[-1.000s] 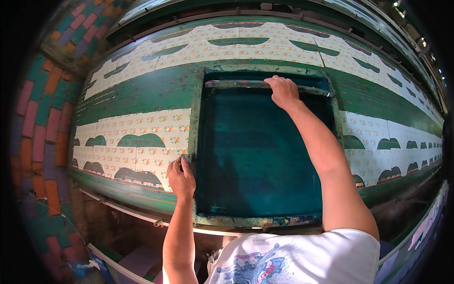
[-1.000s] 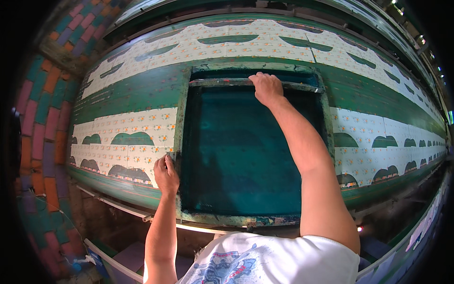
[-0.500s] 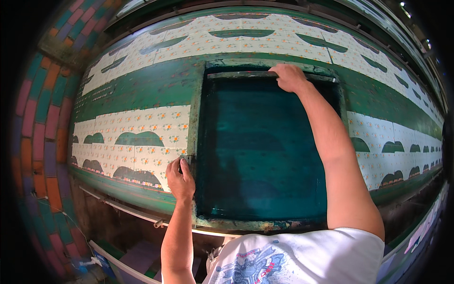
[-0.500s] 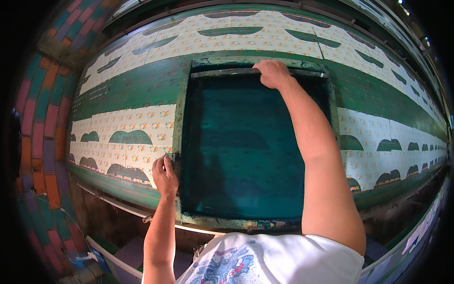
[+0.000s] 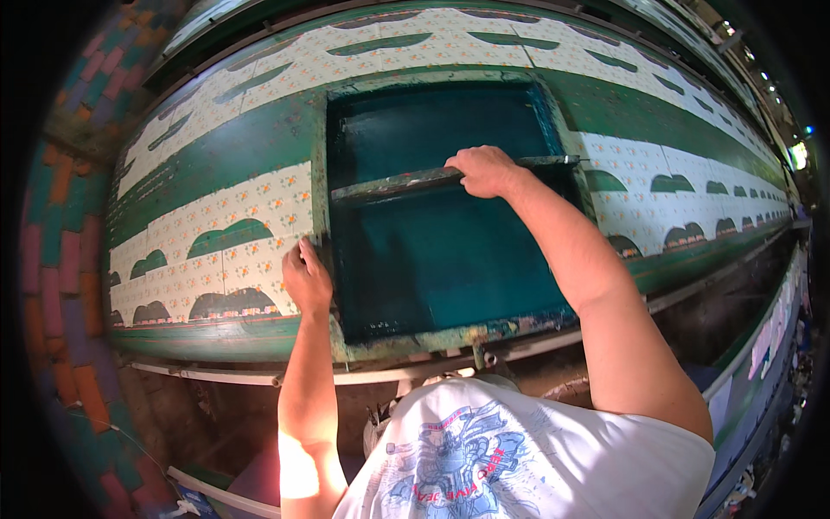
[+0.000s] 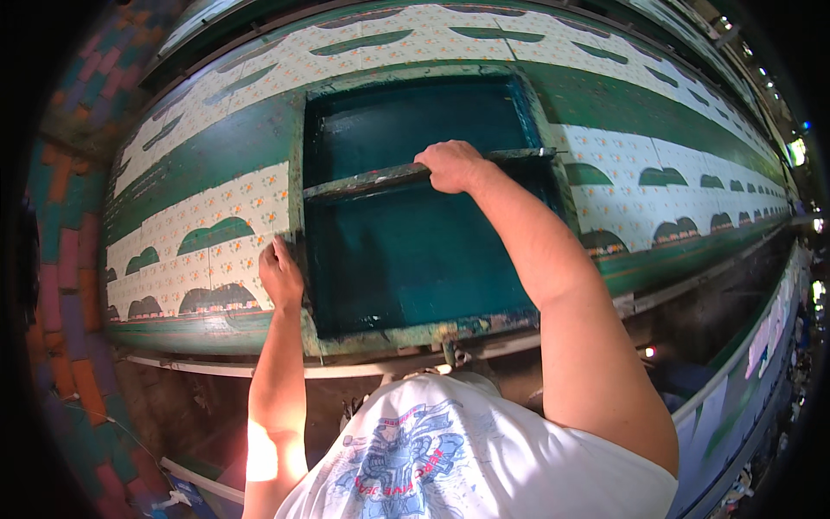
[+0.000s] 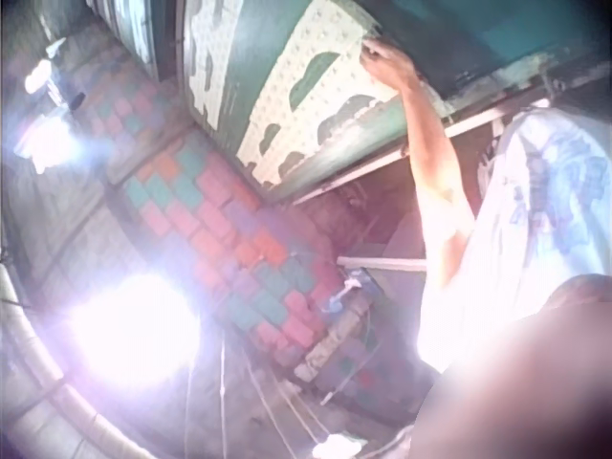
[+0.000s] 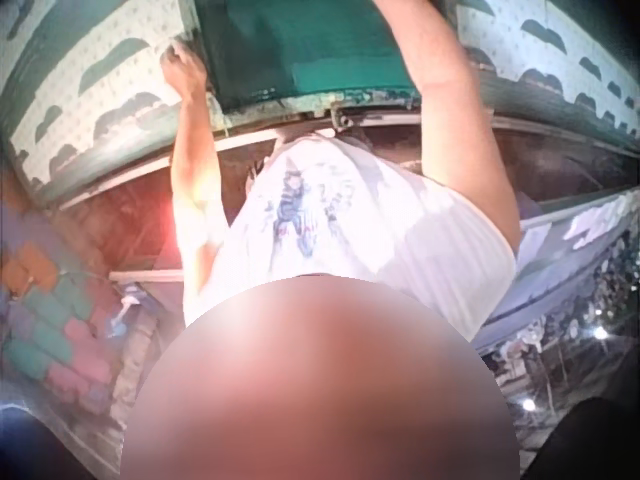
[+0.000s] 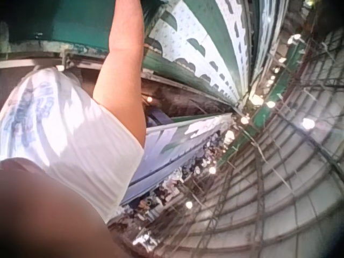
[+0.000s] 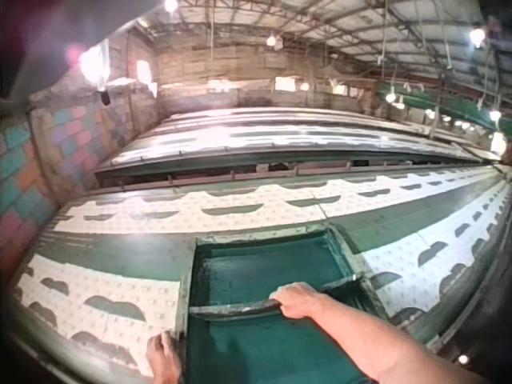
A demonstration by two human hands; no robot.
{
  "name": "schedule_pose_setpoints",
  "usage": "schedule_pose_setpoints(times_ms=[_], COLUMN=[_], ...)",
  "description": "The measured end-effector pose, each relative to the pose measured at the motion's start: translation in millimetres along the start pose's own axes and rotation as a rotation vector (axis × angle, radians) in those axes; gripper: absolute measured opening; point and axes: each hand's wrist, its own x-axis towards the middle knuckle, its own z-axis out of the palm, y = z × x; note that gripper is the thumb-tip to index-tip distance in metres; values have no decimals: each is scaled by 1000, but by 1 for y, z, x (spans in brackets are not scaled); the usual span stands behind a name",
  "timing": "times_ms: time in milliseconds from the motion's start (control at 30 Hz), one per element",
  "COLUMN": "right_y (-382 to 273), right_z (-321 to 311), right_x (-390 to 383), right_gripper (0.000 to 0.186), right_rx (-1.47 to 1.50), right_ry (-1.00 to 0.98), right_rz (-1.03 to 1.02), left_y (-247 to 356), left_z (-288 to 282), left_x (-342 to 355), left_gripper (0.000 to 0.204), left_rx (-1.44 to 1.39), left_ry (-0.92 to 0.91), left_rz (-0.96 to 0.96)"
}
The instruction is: The person walks through a workshop and begins screen printing on a long fabric roll. They repeatedly pull a squeegee across a screen frame to transfer green ink onto the fabric, then lift and reposition the screen to continue the process.
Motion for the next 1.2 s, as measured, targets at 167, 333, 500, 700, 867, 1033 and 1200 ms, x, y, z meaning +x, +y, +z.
schedule_pose_setpoints(times_ms=[167, 333, 500, 700, 867, 1033, 1200], right_y=[-46, -83, -108, -115, -115, -87, 7], right_z=[35, 71, 101, 129, 142, 137, 122], right_x=[-85, -154, -208, -242, -255, -269, -307], right_gripper=[41, 42, 43, 48, 63, 59, 45], right_rx=[-11, 7, 37, 34, 11, 130, 350], right_ry=[26, 55, 104, 240, 253, 232, 707], right_rz=[6, 22, 34, -41, -80, -196, -303], left_y=[-1, -4, -8, -20, -22, -14, 1], left_z=[-1, -4, -1, 8, 12, 12, 11], left_x=[-1, -1, 3, 10, 10, 10, 5], left_gripper=[58, 63, 61, 54, 57, 65, 64], left_rx=[-31, -144, -86, -23, 64, 233, 427], left_ry=[-1, -37, -40, -55, 7, 12, 33], left_rz=[-12, -7, 8, 1, 66, 3, -20])
